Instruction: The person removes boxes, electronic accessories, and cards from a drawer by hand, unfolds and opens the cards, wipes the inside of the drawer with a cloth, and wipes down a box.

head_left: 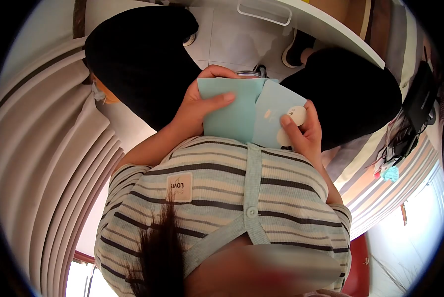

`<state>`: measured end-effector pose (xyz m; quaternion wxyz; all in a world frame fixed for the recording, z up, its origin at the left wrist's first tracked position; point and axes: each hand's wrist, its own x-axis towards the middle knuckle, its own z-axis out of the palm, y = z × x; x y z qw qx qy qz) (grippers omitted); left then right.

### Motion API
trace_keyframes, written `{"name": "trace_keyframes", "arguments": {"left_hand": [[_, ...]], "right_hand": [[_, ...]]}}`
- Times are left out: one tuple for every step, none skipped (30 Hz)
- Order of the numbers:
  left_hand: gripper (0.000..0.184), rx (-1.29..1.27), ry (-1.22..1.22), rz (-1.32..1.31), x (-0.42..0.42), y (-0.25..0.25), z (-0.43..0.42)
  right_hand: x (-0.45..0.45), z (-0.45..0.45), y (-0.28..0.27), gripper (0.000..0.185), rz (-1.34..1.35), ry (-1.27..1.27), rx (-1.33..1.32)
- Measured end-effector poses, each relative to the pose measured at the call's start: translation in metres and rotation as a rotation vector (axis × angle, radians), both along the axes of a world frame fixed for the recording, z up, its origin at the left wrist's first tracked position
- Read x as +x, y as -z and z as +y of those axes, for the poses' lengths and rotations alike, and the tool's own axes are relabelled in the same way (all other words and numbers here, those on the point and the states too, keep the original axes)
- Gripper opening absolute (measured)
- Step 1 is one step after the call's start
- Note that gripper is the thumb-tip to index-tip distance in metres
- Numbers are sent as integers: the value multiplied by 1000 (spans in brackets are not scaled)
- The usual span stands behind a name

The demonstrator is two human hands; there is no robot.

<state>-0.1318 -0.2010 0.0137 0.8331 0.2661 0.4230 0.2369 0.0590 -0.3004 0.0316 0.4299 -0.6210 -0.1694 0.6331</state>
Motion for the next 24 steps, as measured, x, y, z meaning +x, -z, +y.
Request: {"name": "trace_keyframes", "arguments": {"left_hand": [[29,-47,-17,-59,1,-1,1],[29,-48,-13,-57,-3,2,3],[34,-52,42,-122,-9,9,7],[39,-55,96,-188,-13,13,13],[39,-56,99,-186,-16,14,18],[50,-39,185,-176,-15,8,28],[61,-22,272,-165,-14,3,38],[63,2,310,-176,-13,-1,47],[63,5,309,-172,-10,-6,56],[62,86,441,-107,-6,-11,63],[62,165,573,-41,-3,-16,69],[47,276,626,-34,1,-18,71],[47,276,626,-32,5,-20,72],[37,369,722,44,9,-20,73],[27,461,816,121,12,-20,73],[27,459,818,119,13,-20,71],[21,462,800,124,15,-20,70],[15,466,784,128,16,-20,68],[15,465,789,126,17,-20,67],[15,481,772,144,16,-20,65],[15,495,756,163,15,-20,63],[15,490,759,163,14,-20,61],[14,437,723,169,12,-19,59],[14,386,685,176,10,-18,59]], "right_hand": [[-1,0,-1,24,41,19,-8],[-1,0,-1,24,42,24,-9],[0,-1,-1,23,23,5,-6],[0,-2,-2,23,5,-14,-4],[1,-2,-3,23,6,-12,-4],[1,0,-5,23,-18,-37,4],[1,1,-6,23,-42,-62,12],[2,1,-7,23,-40,-62,14],[3,1,-7,23,-81,-102,26],[3,1,-7,23,-121,-142,39],[3,2,-7,23,-118,-143,43],[2,2,-7,22,-162,-159,67],[2,3,-7,21,-206,-174,90],[2,3,-6,21,-205,-173,90],[3,3,-5,20,-250,-192,143],[4,3,-4,18,-295,-211,195],[5,4,-4,18,-295,-209,192],[5,5,-4,18,-292,-194,198],[5,6,-4,18,-290,-178,204],[3,8,-5,18,-290,-174,200],[0,11,-7,18,-256,-103,151],[-3,12,-7,19,-221,-35,103],[-3,11,-7,19,-218,-35,101],[-3,11,-7,19,-249,-31,93]]}}
